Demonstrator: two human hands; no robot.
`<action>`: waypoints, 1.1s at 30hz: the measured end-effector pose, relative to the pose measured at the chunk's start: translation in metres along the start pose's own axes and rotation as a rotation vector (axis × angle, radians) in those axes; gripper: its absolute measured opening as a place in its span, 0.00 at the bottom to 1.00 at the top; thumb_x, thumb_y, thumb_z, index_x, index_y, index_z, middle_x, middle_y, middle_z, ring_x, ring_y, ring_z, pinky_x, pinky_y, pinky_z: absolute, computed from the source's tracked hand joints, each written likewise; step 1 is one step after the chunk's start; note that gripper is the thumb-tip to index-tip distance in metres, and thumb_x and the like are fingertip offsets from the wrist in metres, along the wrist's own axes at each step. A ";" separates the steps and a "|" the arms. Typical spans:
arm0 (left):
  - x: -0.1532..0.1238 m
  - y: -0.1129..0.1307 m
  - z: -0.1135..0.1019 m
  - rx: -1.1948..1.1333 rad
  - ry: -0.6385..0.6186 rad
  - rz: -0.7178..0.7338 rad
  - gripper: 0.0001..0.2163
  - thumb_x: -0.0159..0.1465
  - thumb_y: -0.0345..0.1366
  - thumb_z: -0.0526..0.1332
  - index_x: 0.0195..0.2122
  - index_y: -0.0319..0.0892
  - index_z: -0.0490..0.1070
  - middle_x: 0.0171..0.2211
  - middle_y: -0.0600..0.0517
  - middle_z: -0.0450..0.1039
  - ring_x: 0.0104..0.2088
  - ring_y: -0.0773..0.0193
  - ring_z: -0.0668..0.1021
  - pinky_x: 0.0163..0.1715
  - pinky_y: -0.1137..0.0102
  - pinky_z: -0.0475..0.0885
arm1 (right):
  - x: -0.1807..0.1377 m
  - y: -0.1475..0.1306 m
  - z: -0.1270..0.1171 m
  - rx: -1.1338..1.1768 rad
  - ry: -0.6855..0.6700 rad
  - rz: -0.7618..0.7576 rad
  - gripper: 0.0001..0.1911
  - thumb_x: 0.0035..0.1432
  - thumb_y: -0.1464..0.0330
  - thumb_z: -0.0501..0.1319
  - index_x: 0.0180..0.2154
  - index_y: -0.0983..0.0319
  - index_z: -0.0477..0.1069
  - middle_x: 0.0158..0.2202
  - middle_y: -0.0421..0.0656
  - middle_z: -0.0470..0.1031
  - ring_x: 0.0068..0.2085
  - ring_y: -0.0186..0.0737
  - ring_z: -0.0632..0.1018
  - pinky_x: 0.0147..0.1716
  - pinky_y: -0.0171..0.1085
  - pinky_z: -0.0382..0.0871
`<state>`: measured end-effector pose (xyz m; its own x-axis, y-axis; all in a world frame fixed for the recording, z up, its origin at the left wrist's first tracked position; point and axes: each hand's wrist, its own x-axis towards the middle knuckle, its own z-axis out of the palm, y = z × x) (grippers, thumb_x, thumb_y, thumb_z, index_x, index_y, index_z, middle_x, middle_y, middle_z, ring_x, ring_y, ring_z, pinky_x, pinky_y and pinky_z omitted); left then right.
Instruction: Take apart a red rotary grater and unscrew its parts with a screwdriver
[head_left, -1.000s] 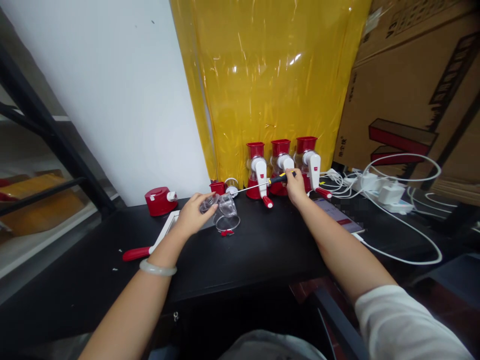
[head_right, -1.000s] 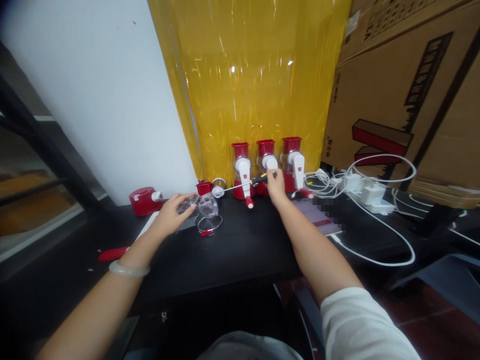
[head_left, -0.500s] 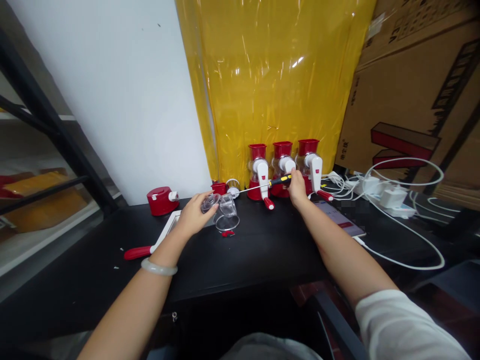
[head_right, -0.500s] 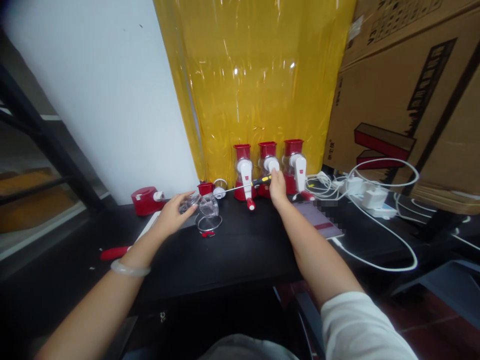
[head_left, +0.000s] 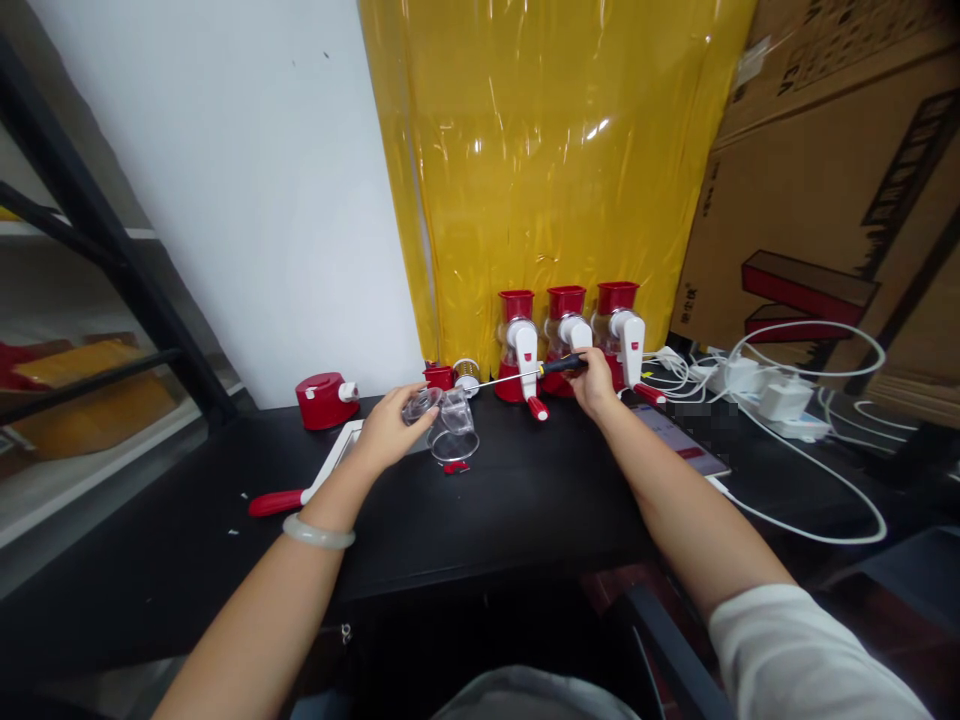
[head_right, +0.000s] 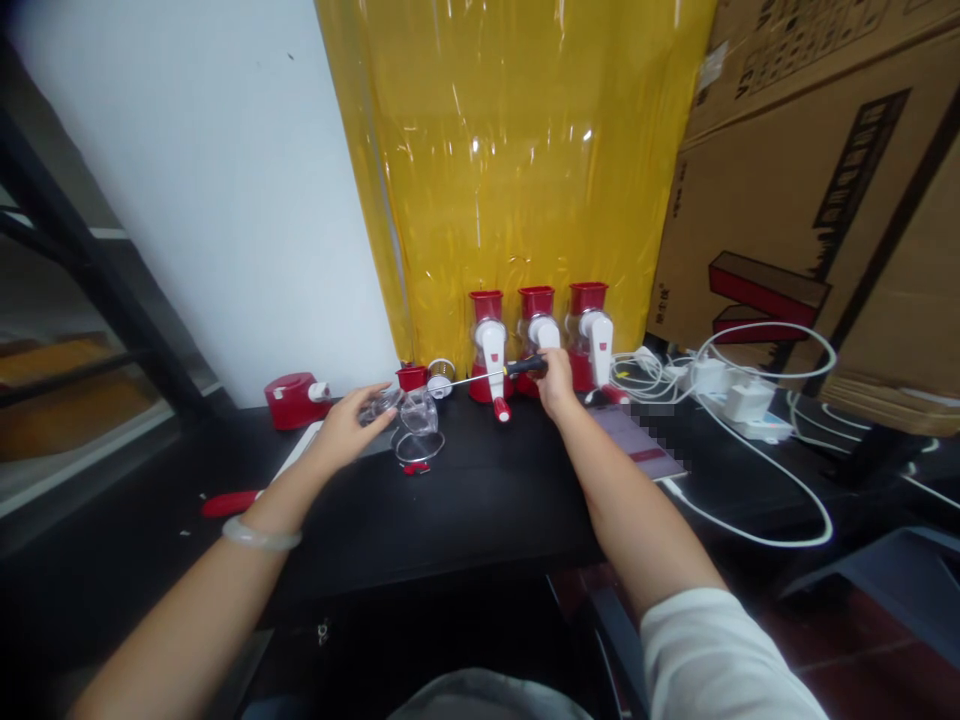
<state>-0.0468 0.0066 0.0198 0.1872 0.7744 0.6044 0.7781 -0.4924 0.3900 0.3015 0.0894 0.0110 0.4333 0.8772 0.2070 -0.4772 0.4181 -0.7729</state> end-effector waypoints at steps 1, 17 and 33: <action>0.000 0.000 0.000 0.000 0.002 0.002 0.25 0.64 0.51 0.60 0.58 0.42 0.71 0.51 0.42 0.76 0.51 0.50 0.78 0.53 0.55 0.72 | 0.000 0.000 -0.001 0.004 -0.006 -0.001 0.09 0.43 0.63 0.59 0.30 0.58 0.62 0.27 0.35 0.68 0.27 0.33 0.72 0.23 0.32 0.67; -0.002 0.007 -0.003 -0.005 -0.018 -0.008 0.21 0.65 0.51 0.60 0.54 0.45 0.74 0.49 0.46 0.76 0.50 0.52 0.78 0.53 0.58 0.72 | -0.007 -0.008 -0.001 -0.064 -0.012 0.040 0.13 0.40 0.71 0.55 0.33 0.57 0.66 0.27 0.37 0.78 0.29 0.37 0.77 0.23 0.31 0.67; -0.001 0.004 0.000 -0.047 0.012 -0.132 0.22 0.61 0.52 0.62 0.51 0.44 0.66 0.50 0.42 0.77 0.52 0.49 0.79 0.51 0.56 0.73 | 0.005 0.008 -0.009 -0.367 0.014 -0.109 0.14 0.55 0.54 0.61 0.31 0.58 0.67 0.25 0.38 0.72 0.23 0.37 0.75 0.18 0.35 0.68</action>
<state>-0.0437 0.0036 0.0211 0.0774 0.8289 0.5539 0.7665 -0.4048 0.4987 0.3067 0.0952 0.0010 0.4780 0.8279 0.2934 -0.1232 0.3939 -0.9109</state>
